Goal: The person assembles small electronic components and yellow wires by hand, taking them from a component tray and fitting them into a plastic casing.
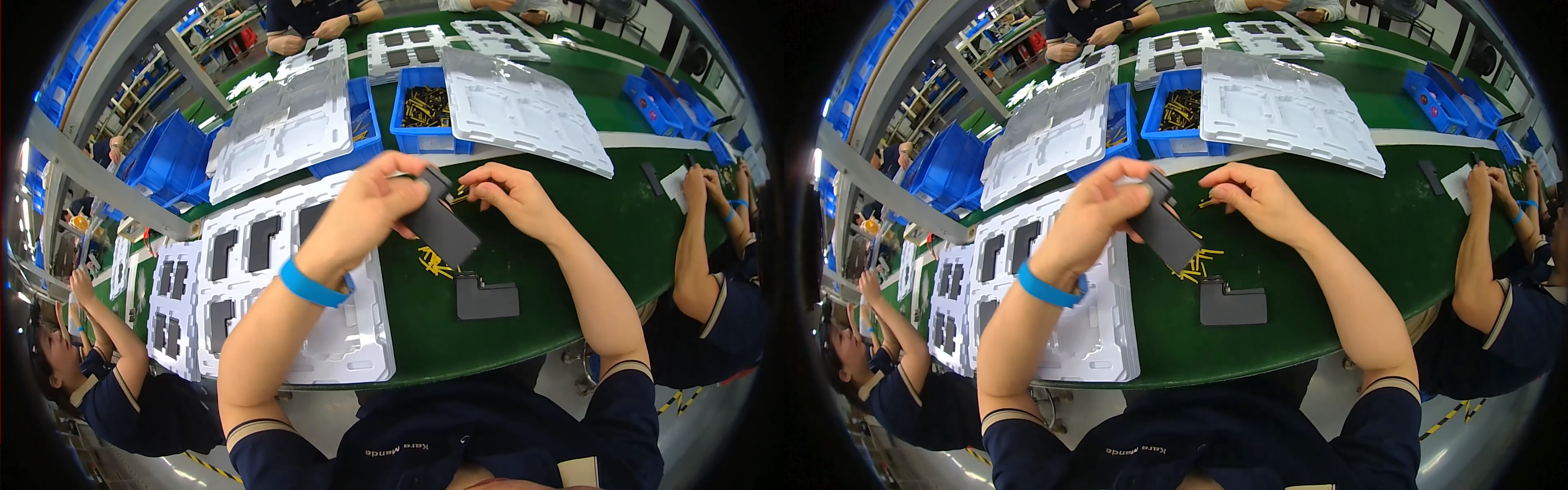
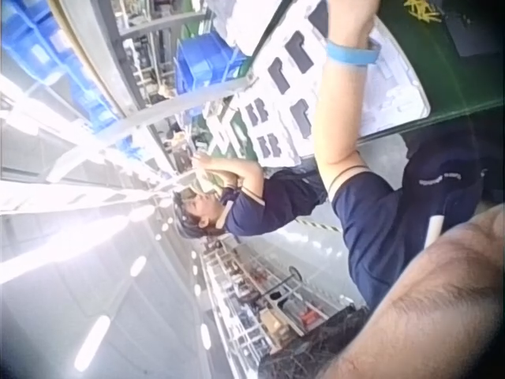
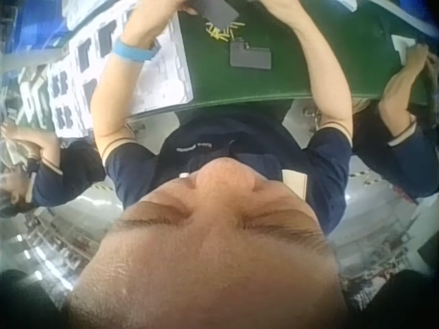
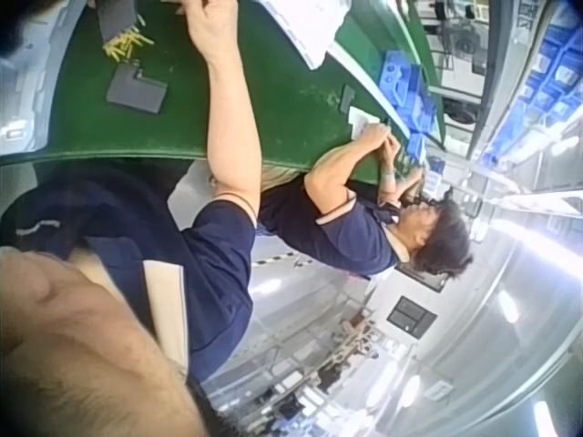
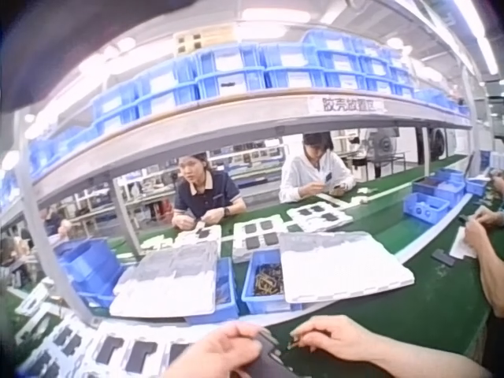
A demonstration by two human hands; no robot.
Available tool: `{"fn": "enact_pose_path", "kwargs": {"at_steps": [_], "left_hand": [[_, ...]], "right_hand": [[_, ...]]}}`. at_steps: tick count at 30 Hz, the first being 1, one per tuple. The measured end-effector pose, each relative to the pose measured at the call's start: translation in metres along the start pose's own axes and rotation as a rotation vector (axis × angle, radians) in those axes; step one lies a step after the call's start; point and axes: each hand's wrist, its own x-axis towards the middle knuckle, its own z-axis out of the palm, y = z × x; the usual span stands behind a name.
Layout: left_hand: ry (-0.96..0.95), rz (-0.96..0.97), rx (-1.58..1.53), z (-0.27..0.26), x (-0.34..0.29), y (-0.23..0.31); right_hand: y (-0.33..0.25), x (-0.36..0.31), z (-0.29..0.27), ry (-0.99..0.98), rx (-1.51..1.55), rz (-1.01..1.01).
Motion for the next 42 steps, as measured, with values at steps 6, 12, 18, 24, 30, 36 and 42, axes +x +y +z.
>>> {"fn": "enact_pose_path", "kwargs": {"at_steps": [6,12,18,24,30,36,42], "left_hand": [[0.043,-0.053,0.227,-0.049,-0.043,0.029],[0.141,-0.290,0.571,-0.099,-0.118,0.018],[0.328,-0.475,0.745,-0.115,-0.153,0.012],[0.411,-0.476,0.695,-0.129,-0.165,-0.002],[0.452,-0.332,0.835,-0.119,-0.162,-0.011],[0.547,-0.211,1.095,-0.121,-0.158,-0.008],[0.273,0.057,0.928,-0.064,-0.086,0.026]], "right_hand": [[0.030,0.002,-0.009,-0.059,-0.502,-0.177],[0.031,0.007,0.010,0.063,-0.671,-0.221],[0.024,0.008,0.013,0.098,-0.561,-0.248],[0.014,0.004,0.016,0.091,-0.496,-0.101],[0.019,0.002,0.006,0.123,-0.442,-0.134],[0.021,0.003,0.012,0.066,-0.297,-0.071],[0.011,-0.001,0.010,0.057,-0.291,-0.031]]}}
